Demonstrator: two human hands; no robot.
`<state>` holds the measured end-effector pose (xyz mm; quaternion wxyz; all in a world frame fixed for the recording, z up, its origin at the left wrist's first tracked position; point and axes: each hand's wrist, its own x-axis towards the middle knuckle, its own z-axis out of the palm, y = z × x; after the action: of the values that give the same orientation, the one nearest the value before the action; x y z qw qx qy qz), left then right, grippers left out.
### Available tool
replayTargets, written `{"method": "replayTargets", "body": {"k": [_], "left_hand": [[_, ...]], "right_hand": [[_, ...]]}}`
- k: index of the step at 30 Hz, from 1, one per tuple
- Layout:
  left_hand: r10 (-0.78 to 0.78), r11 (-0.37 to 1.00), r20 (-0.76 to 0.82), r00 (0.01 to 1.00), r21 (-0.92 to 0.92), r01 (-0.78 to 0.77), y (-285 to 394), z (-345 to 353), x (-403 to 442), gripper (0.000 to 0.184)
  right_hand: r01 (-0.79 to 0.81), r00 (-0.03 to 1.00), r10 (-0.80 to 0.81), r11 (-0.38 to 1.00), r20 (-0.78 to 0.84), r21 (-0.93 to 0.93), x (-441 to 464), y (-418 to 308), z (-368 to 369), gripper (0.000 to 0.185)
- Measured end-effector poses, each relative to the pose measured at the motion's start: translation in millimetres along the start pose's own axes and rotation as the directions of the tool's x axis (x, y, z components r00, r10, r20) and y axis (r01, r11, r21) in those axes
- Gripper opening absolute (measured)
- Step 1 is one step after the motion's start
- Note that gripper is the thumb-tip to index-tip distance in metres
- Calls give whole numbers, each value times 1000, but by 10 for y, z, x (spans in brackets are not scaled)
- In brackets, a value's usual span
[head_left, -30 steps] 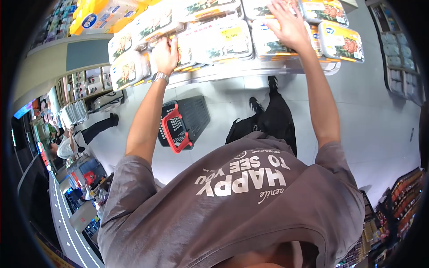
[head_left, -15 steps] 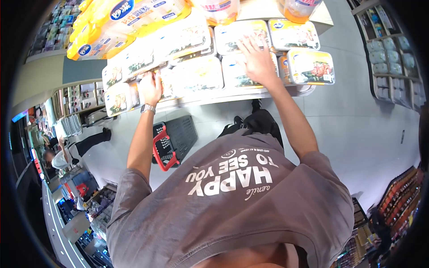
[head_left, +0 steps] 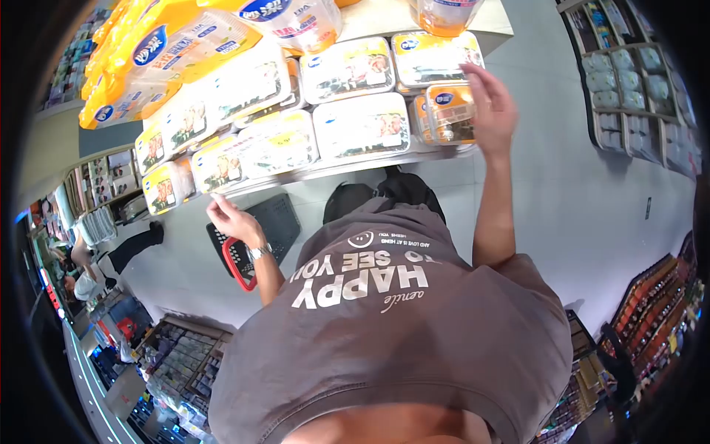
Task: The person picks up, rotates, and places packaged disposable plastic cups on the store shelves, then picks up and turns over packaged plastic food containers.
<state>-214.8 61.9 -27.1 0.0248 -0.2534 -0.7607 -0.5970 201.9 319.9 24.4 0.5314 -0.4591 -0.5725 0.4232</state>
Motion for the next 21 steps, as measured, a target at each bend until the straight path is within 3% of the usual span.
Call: {"method": "replayTargets", "body": {"k": [2, 4, 5, 6, 7, 8, 9, 11, 14, 17, 18, 21], "left_hand": [[-32, 999, 170, 985, -27, 37, 508, 154, -514, 23], [-207, 955, 531, 822, -73, 287, 835, 394, -852, 18], [-207, 926, 718, 664, -75, 370, 944, 546, -984, 14], [-211, 885, 883, 419, -9, 465, 1194, 739, -1041, 18], [-118, 891, 980, 158, 35, 453, 1274, 898, -1080, 27], [-67, 921, 997, -35, 75, 382, 1224, 1059, -1165, 33], [-126, 923, 974, -186, 184, 338, 1281, 1203, -1218, 36], [-133, 950, 953, -271, 201, 240, 1141, 1435, -1467, 45], [-139, 911, 953, -268, 230, 344, 790, 1718, -1857, 61], [-313, 864, 912, -265, 389, 320, 468, 2018, -2096, 76], [-334, 823, 892, -304, 433, 367, 463, 2098, -2123, 88], [-389, 614, 847, -363, 532, 583, 445, 2263, -2210, 92]], "right_hand": [[-79, 977, 79, 997, -198, 10, 47, 154, -487, 26], [-230, 954, 208, 970, -215, -81, 45, 381, -884, 40], [-300, 936, 268, 946, -227, -120, 30, 514, -997, 47], [-398, 905, 386, 916, -180, -38, -9, 653, -1060, 56], [-495, 859, 496, 868, -125, 36, -67, 801, -1118, 64], [-584, 803, 592, 805, -64, 104, -103, 944, -1166, 72], [-635, 766, 642, 756, 8, 161, -130, 1114, -1197, 76], [-734, 672, 724, 625, 156, 265, -220, 1386, -1238, 84], [-746, 636, 743, 526, 206, 408, -350, 1424, -1077, 70], [-772, 615, 741, 497, 268, 397, -516, 2016, -1135, 58], [-764, 638, 679, 498, 363, 410, -550, 2365, -1244, 55], [-782, 592, 760, 460, 270, 419, -585, 2339, -1094, 50]]}}
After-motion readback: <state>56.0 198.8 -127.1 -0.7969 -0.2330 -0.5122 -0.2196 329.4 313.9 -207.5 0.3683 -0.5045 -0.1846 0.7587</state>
